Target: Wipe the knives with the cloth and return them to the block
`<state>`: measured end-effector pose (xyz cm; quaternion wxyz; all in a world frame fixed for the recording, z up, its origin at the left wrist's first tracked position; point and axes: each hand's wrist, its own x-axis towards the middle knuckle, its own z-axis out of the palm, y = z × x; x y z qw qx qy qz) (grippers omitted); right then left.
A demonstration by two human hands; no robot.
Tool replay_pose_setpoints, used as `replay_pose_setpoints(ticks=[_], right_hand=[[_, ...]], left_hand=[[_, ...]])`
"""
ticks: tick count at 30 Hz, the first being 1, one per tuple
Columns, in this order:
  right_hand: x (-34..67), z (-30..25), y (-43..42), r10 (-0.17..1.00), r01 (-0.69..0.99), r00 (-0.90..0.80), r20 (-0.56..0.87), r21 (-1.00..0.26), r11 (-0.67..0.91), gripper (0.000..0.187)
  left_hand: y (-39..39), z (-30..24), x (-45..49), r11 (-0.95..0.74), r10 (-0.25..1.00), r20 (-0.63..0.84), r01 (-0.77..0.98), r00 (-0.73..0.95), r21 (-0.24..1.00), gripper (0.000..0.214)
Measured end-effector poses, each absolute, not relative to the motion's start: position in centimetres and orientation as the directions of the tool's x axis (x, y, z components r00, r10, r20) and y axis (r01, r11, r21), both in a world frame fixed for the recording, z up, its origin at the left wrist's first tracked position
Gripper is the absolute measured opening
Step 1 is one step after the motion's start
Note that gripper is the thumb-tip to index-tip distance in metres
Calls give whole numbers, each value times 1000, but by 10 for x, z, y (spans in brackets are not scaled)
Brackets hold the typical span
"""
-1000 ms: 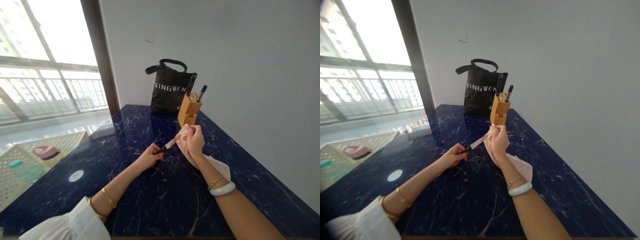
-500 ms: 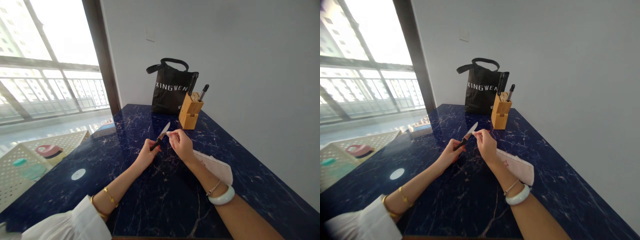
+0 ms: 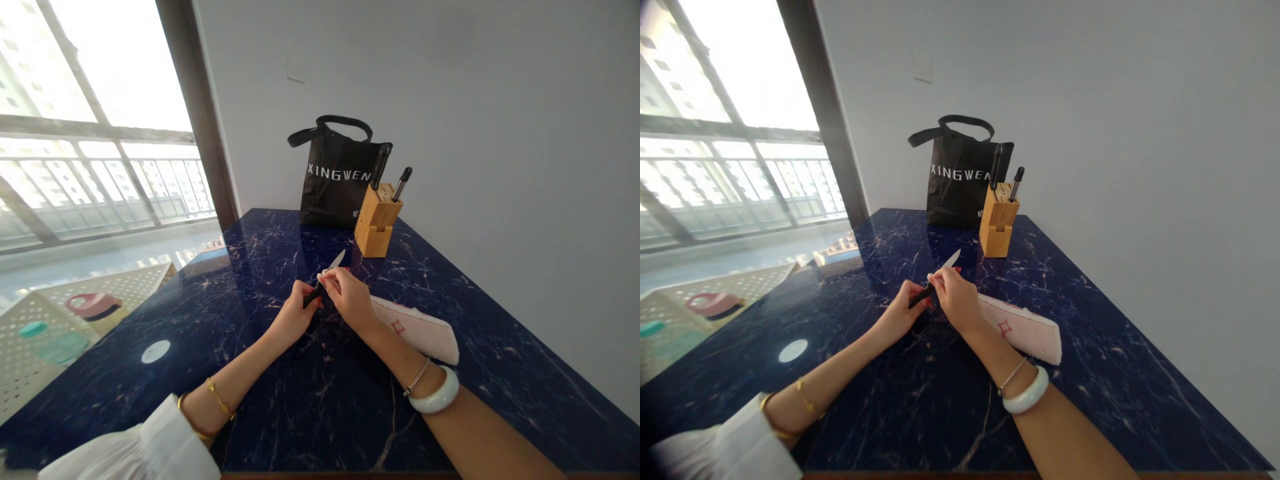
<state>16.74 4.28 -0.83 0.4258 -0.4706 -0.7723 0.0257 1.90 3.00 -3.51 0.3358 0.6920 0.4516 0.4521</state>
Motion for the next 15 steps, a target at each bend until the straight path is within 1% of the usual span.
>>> replay_pose_setpoints(ticks=[2,4,7,12,15], right_hand=[[167,-9,43,761,741,-187,622,-419,525,17],[167,-9,43,765,757,-175,620,-412,507,16],[168,-9,44,755,730,-189,628,-424,536,14],[168,-9,44,779,742,-215,589,-420,522,15],[169,-10,45,763,729,-237,601,-409,549,15]], left_hand=[[30,-35,19,-358,933,323,310,158,881,11],[31,-35,18,-356,933,316,308,174,882,11],[30,-34,18,-369,925,313,310,216,876,10],[31,-33,18,-354,934,317,307,165,883,11],[30,-34,18,-347,937,301,347,179,871,11]])
